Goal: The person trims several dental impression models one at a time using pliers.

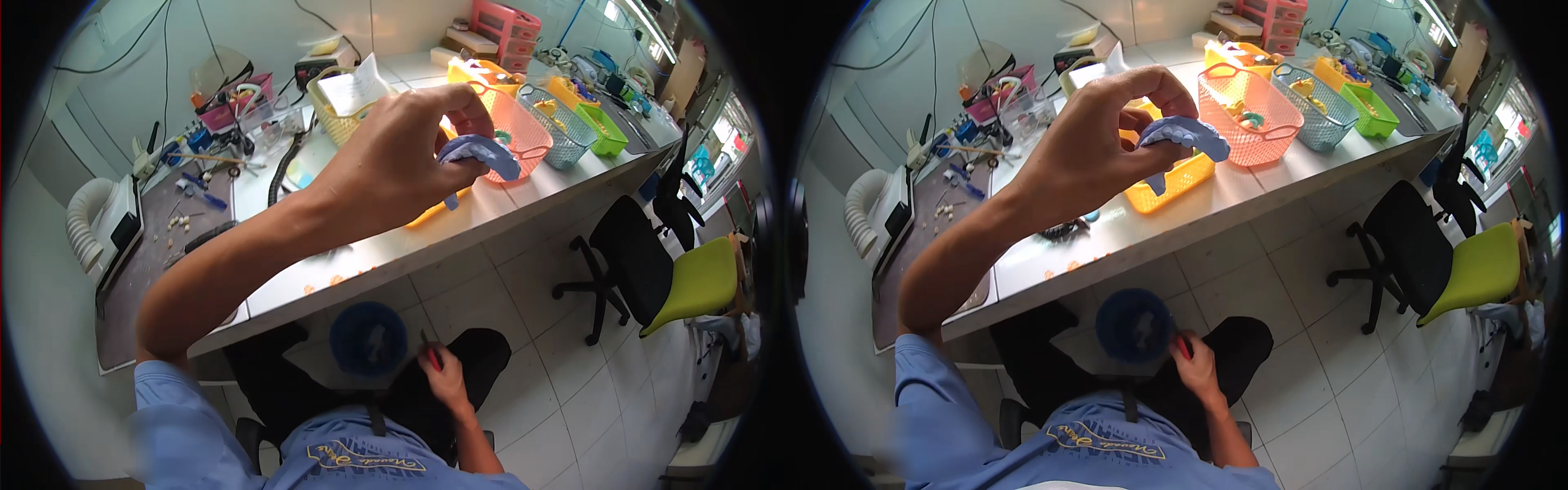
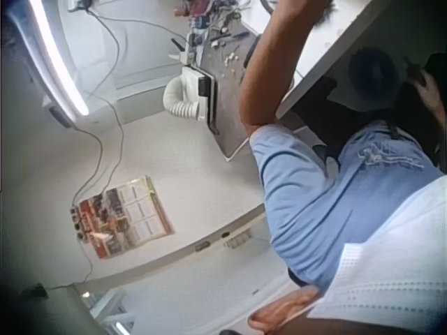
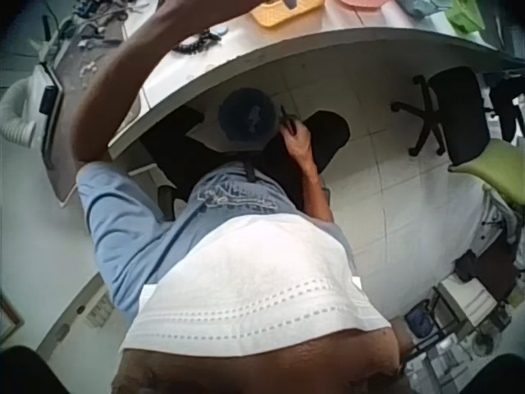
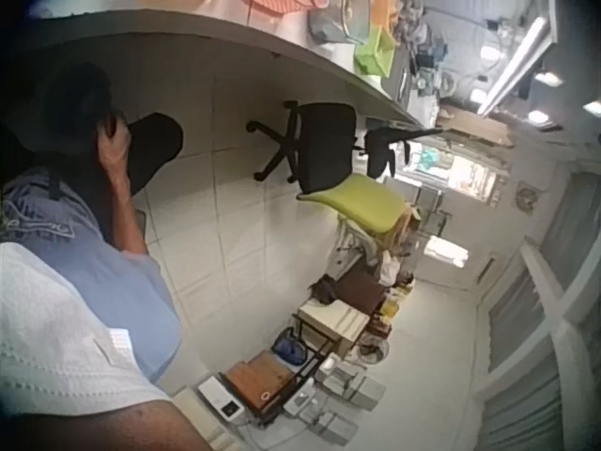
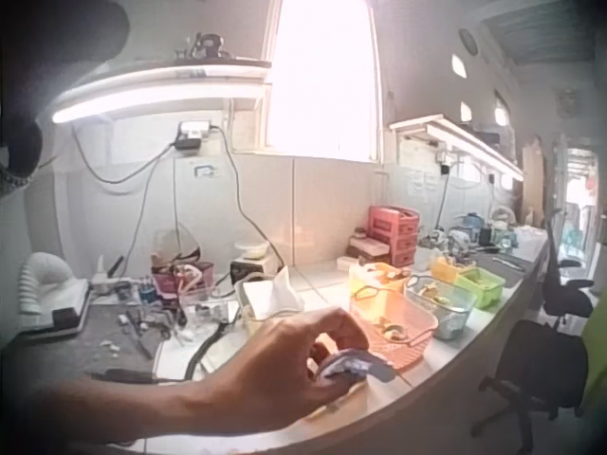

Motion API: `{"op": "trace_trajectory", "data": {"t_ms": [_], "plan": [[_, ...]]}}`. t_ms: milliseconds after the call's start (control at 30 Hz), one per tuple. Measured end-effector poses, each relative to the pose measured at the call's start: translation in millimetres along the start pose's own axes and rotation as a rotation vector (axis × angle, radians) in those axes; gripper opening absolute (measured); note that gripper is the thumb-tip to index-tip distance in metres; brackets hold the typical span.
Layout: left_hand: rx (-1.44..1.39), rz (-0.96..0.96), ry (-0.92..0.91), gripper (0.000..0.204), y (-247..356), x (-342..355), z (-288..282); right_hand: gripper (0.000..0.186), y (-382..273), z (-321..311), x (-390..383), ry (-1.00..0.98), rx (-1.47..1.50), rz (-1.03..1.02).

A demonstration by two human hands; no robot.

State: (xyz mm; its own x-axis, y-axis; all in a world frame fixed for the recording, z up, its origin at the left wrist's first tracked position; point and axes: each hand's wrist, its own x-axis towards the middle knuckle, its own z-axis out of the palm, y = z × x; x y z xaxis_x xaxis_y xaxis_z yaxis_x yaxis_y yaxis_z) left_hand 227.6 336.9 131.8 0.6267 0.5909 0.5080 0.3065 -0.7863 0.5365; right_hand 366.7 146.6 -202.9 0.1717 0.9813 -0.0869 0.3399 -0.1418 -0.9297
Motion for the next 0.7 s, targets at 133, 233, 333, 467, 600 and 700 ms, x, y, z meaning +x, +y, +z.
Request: {"op": "trace_trajectory", "data": {"t_ms": [133,233,333,467,600,700], "plan": [[-0.001,-0.005,0.123,0.028,-2.7,-28.7,-8.0,0.027,-12.8,-1.7,6.1,-0.052,0.109,0.011],[0.045,0.052,0.216,0.031,-14.5,-34.7,-11.5,0.028,-18.1,3.5,1.3,-0.050,0.072,0.001],[0.170,0.098,0.204,0.022,-22.8,-18.4,-16.8,0.029,-23.3,10.3,-8.0,-0.051,0.062,-0.007],[0.274,0.174,0.229,0.021,-42.9,49.5,-9.8,0.030,-6.9,18.1,-21.6,-0.030,0.093,0.062],[0.484,0.191,0.064,0.027,-77.6,127.9,23.6,0.030,11.9,22.4,-18.4,-0.010,0.128,0.053],[0.483,0.166,-0.252,0.031,-98.0,156.5,59.6,0.029,21.9,13.2,-6.7,-0.009,0.151,0.059]]}}
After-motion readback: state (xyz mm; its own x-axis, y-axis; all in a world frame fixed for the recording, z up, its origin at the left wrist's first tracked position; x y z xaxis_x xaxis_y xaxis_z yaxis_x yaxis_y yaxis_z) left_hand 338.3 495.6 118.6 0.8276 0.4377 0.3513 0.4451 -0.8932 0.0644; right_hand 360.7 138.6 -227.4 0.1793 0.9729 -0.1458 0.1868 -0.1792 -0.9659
